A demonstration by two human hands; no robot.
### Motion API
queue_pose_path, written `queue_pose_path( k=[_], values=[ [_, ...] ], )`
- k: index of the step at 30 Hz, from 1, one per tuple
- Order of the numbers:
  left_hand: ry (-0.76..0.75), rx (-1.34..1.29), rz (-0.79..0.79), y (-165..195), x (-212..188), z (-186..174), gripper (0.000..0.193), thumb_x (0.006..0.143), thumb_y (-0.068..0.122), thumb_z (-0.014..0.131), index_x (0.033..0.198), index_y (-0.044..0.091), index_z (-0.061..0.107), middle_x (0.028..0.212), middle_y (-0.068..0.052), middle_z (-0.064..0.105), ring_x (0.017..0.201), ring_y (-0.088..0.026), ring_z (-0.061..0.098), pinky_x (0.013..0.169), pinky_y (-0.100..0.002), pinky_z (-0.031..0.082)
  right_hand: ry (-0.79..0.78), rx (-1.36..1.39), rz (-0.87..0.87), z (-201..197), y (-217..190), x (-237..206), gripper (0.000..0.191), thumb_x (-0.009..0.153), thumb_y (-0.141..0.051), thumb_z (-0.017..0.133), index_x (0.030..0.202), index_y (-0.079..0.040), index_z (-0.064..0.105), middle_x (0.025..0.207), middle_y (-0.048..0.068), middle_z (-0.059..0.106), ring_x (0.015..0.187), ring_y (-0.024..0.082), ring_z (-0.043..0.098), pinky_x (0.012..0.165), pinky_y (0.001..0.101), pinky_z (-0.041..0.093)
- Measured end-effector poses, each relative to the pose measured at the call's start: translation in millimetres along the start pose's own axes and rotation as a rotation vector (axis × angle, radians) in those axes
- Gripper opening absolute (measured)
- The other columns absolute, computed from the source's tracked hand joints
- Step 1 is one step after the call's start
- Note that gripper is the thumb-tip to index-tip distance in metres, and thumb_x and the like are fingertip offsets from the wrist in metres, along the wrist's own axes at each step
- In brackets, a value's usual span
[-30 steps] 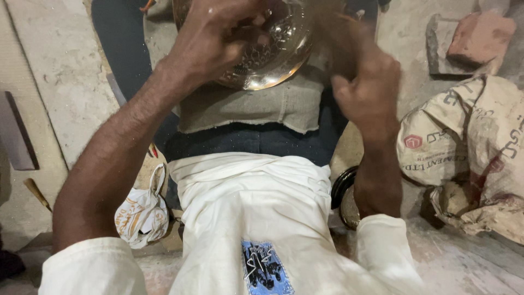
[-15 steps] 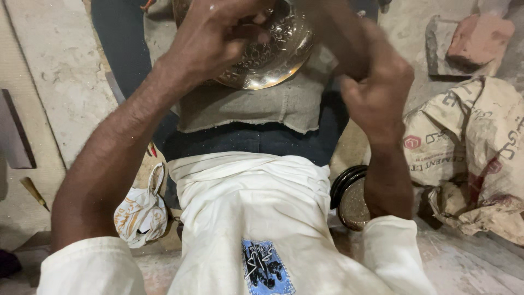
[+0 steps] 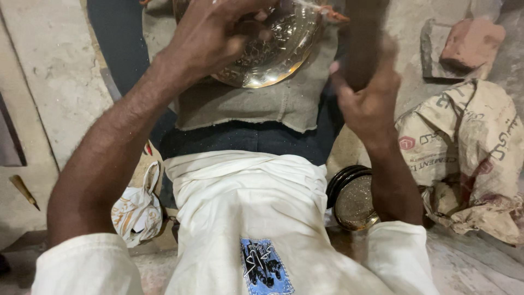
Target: The person sits on the floor with a decorated brass plate resting on a cloth cushion on their lap. They hold a metal punch against the plate's surface with one hand and repeatedly strike the punch with a wooden mallet held in the other hand, working across the embossed pattern. Near the end they set the plate aside and handle a small stone block on the cushion.
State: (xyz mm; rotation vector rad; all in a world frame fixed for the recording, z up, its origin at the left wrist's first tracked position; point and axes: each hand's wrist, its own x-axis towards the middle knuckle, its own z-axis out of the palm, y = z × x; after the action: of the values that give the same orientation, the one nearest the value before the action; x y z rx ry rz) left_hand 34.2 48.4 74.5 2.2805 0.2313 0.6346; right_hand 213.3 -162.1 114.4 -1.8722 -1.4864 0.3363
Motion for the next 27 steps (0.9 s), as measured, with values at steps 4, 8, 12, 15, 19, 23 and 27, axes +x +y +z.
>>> queue_pose_path(
  k=[4,8,12,15,19,23,27],
  values=[
    [0.078,-0.270,0.008,3.8,-1.9,-3.2,0.016,0.107,-0.002,0.061,0.117,0.008,0.068,0.110,-0.006,0.075,0.102,-0.016,0.076,0.091,-0.029,0.068,-0.093,-0.085,-0.030,-10.2,1.8,-31.6,0.054,0.107,-0.015,0.076,0.146,0.000,0.041,0.111,0.018,0.071,0.098,0.026,0.075,0.083,0.0390,0.065],
    [-0.114,-0.181,-0.277,12.6,-5.3,-20.1,0.011,0.108,0.011,0.060,0.112,0.010,0.071,0.101,-0.006,0.075,0.087,-0.019,0.073,0.076,-0.038,0.061,-0.043,0.232,0.205,-1.8,-5.2,-77.0,0.054,0.110,-0.022,0.079,0.141,-0.004,0.039,0.099,0.015,0.062,0.083,0.024,0.067,0.076,0.0329,0.062],
    [-0.371,-0.102,-0.213,11.4,8.4,-23.0,0.025,0.099,0.017,0.070,0.123,0.015,0.069,0.100,-0.009,0.075,0.086,-0.025,0.071,0.077,-0.045,0.057,0.051,0.693,0.467,24.5,-9.7,-112.2,0.052,0.102,-0.028,0.070,0.138,-0.006,0.039,0.089,0.009,0.063,0.063,0.017,0.066,0.060,0.0305,0.062],
    [-0.477,-0.019,-0.199,5.6,16.2,-16.2,0.034,0.096,0.019,0.072,0.130,0.019,0.069,0.103,-0.008,0.075,0.084,-0.024,0.071,0.074,-0.046,0.057,0.080,0.757,0.538,43.1,-10.6,-130.3,0.054,0.098,-0.029,0.067,0.137,-0.006,0.037,0.078,0.007,0.062,0.059,0.015,0.063,0.055,0.0301,0.059],
    [-0.401,-0.006,0.036,-4.5,20.7,-13.5,0.032,0.098,0.017,0.075,0.129,0.012,0.069,0.106,-0.012,0.075,0.088,-0.027,0.072,0.071,-0.045,0.059,0.108,0.745,0.534,52.9,-9.1,-143.6,0.045,0.105,-0.029,0.066,0.130,-0.003,0.039,0.079,0.007,0.061,0.062,0.015,0.060,0.057,0.0288,0.053],
    [-0.458,0.060,-0.025,-4.7,18.1,-14.3,0.038,0.097,0.019,0.074,0.135,0.017,0.067,0.107,-0.011,0.075,0.086,-0.026,0.072,0.071,-0.045,0.060,0.123,0.763,0.473,49.5,-1.8,-141.9,0.040,0.106,-0.032,0.064,0.126,-0.005,0.043,0.080,0.005,0.062,0.059,0.014,0.061,0.051,0.0279,0.054],
    [-0.416,0.041,-0.006,-1.5,14.6,-16.8,0.040,0.098,0.016,0.074,0.137,0.017,0.066,0.108,-0.011,0.075,0.086,-0.026,0.072,0.073,-0.044,0.060,0.051,0.665,0.567,47.5,1.3,-135.5,0.041,0.104,-0.029,0.064,0.126,-0.005,0.039,0.074,0.004,0.056,0.055,0.013,0.055,0.045,0.0264,0.051]
  ],
)
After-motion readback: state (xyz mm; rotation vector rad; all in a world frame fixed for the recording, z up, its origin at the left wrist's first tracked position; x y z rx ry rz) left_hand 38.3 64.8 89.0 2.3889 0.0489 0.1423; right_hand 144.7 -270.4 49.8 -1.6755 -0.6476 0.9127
